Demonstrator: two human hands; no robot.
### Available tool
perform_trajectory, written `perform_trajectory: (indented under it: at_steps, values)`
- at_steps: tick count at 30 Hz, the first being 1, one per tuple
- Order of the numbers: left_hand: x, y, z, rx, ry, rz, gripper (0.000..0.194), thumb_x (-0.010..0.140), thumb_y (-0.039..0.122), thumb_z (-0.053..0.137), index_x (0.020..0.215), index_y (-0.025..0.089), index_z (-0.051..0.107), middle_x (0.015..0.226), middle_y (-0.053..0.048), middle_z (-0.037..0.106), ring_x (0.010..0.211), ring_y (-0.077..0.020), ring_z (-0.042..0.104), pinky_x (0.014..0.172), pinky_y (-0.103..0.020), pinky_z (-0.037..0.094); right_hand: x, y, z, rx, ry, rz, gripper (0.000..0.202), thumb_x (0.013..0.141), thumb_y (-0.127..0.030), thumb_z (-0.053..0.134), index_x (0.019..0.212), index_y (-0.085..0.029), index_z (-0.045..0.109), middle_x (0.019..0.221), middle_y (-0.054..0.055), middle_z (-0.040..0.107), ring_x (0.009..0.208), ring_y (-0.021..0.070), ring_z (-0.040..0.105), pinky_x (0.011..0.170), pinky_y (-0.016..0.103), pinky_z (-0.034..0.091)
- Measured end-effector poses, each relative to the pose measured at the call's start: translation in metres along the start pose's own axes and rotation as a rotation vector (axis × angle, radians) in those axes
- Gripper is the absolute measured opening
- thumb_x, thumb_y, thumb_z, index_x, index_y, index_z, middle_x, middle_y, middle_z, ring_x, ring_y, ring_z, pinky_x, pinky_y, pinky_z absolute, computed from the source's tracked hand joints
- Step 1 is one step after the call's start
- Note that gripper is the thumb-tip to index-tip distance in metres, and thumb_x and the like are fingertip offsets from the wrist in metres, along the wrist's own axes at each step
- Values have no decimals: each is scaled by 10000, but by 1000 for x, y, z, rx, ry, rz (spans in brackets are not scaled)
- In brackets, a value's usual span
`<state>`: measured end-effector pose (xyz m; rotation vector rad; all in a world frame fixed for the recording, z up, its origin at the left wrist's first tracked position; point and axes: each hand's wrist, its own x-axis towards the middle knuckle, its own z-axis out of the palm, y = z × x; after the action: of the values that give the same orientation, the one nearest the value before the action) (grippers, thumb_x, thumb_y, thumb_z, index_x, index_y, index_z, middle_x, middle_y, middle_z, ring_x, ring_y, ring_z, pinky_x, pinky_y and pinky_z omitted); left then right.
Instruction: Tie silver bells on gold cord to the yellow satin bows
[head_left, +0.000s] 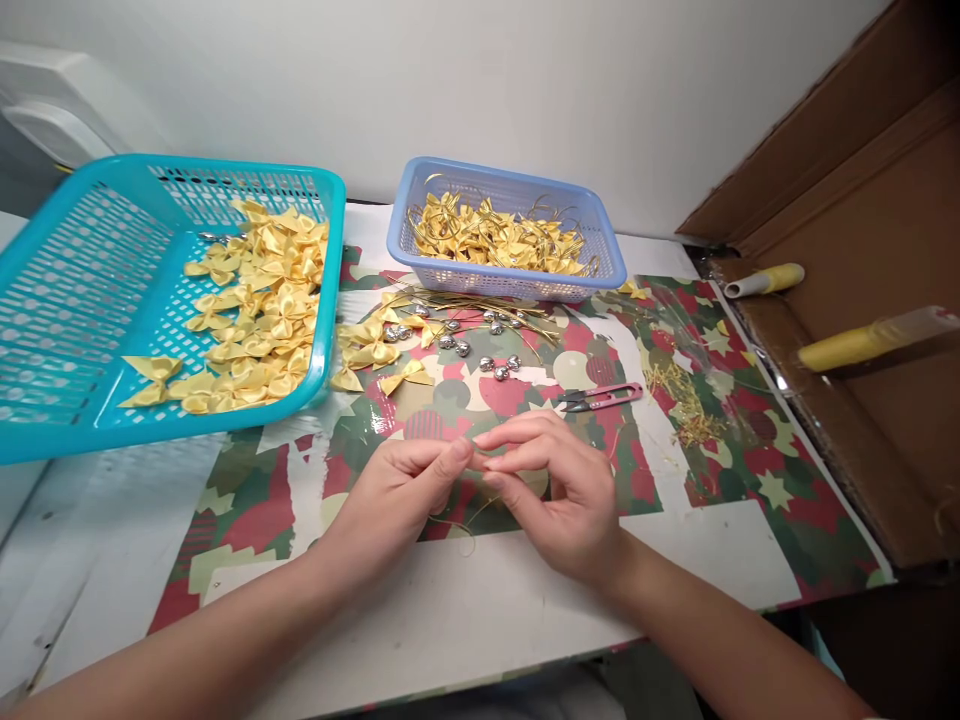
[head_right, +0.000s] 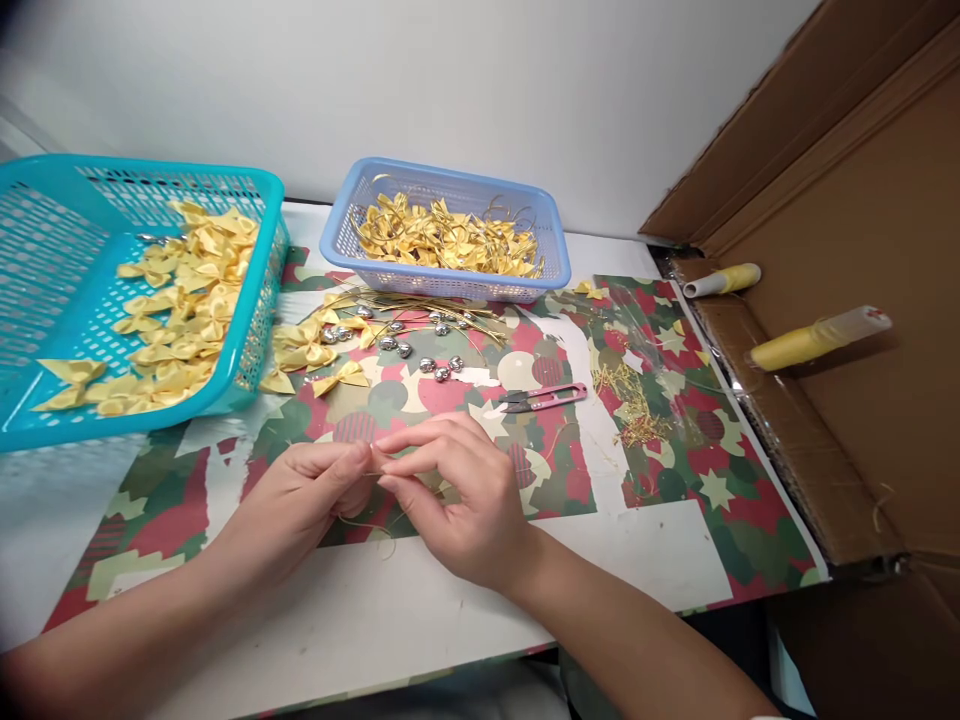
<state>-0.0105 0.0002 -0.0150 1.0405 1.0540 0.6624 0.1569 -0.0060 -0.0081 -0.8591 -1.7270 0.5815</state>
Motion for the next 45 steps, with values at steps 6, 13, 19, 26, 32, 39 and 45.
perform_trajectory:
  at_steps: [6, 13, 19, 26, 32, 39, 45]
  values:
    - [0, 3, 1, 41, -33, 7, 613, 816, 653, 522, 474, 179, 335, 505, 52, 241, 494, -81, 211, 456, -223, 197, -1, 1, 2, 22, -15, 20, 122, 836, -85, 606, 818, -205, 615, 874, 67, 737, 786, 183, 683, 725, 367, 539]
    - [0, 7, 3, 38, -32, 3, 593, 829, 647, 505, 487, 166, 446, 498, 52, 250, 495, -84, 220, 454, -227, 209, -2, -2, 5, 54, -1, 146, 114, 843, -106, 596, 799, -210, 612, 830, 49, 719, 790, 177, 677, 698, 337, 545]
    - [0, 6, 4, 50, 11, -21, 593, 816, 678, 500, 587, 143, 613, 504, 57, 228, 493, -83, 212, 457, -226, 177, 0, -3, 1, 19, 38, 114, 126, 844, -95, 594, 808, -215, 609, 825, 42, 695, 794, 176, 654, 702, 344, 527]
    - [1, 4, 3, -44, 27, -89, 627, 803, 691, 512, 882, 111, 734, 492, 73, 214, 483, -84, 198, 453, -227, 173, -3, -1, -7, -136, -46, -142, 139, 828, -103, 625, 843, -240, 608, 836, 32, 709, 754, 181, 600, 685, 362, 483]
    - [1, 5, 1, -73, -9, -75, 606, 839, 653, 494, 909, 99, 729, 506, 69, 226, 497, -86, 195, 461, -234, 172, -7, 4, -4, -328, -81, -265, 191, 791, -81, 662, 856, -256, 624, 866, 4, 748, 788, 202, 532, 681, 365, 447]
    - [1, 4, 2, -49, -20, -31, 514, 861, 602, 489, 681, 141, 628, 520, 63, 242, 503, -87, 212, 461, -228, 189, -11, 2, 2, -395, -52, -236, 215, 803, -33, 623, 851, -241, 600, 847, -6, 744, 745, 182, 501, 671, 344, 415]
    - [-1, 5, 3, -62, -58, 26, 388, 868, 457, 526, 605, 174, 485, 533, 64, 300, 510, -85, 257, 470, -211, 231, -8, 0, -1, -289, -96, -163, 226, 833, -12, 550, 868, -235, 552, 816, 15, 714, 742, 174, 535, 680, 345, 425]
